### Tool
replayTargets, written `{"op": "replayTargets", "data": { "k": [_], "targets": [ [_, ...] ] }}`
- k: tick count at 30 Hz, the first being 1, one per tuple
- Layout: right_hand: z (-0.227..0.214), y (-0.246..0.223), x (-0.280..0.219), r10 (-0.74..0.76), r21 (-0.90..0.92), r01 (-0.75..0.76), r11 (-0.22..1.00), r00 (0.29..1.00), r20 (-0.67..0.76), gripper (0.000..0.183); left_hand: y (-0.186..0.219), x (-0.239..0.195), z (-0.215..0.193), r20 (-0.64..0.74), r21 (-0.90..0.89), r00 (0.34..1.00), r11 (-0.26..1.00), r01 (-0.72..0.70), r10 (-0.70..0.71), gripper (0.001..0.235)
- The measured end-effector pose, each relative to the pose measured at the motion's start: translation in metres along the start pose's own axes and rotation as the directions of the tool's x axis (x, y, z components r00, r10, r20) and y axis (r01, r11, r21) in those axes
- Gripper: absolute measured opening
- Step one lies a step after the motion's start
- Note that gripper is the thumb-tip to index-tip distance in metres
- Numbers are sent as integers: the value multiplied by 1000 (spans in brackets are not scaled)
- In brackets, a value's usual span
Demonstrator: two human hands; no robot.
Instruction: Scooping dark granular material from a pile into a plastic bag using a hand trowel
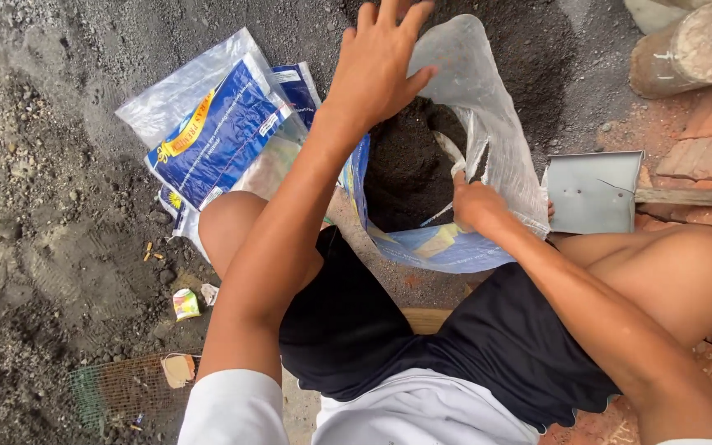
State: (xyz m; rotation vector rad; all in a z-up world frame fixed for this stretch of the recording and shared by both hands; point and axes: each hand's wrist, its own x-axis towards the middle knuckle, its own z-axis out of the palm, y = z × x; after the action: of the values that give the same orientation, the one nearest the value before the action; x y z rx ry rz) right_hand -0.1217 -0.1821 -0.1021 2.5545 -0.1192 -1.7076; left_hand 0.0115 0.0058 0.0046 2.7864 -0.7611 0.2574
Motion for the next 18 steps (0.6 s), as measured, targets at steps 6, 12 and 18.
{"op": "replayTargets", "data": {
  "k": [6, 12, 18],
  "targets": [
    [7, 14, -36, -70, 594, 29, 804, 997, 45, 76, -30, -22, 37, 443, -116, 892, 981, 154, -88, 42],
    [52, 21, 12, -204, 949, 54, 312, 979, 11, 87, -33, -21, 26, 462, -79, 872, 972, 221, -161, 38],
    [-12, 10, -66, -142, 605, 75, 793, 988, 64, 69, -27, -18, 33, 439, -107, 883, 966, 237, -167, 43]
  ]
}}
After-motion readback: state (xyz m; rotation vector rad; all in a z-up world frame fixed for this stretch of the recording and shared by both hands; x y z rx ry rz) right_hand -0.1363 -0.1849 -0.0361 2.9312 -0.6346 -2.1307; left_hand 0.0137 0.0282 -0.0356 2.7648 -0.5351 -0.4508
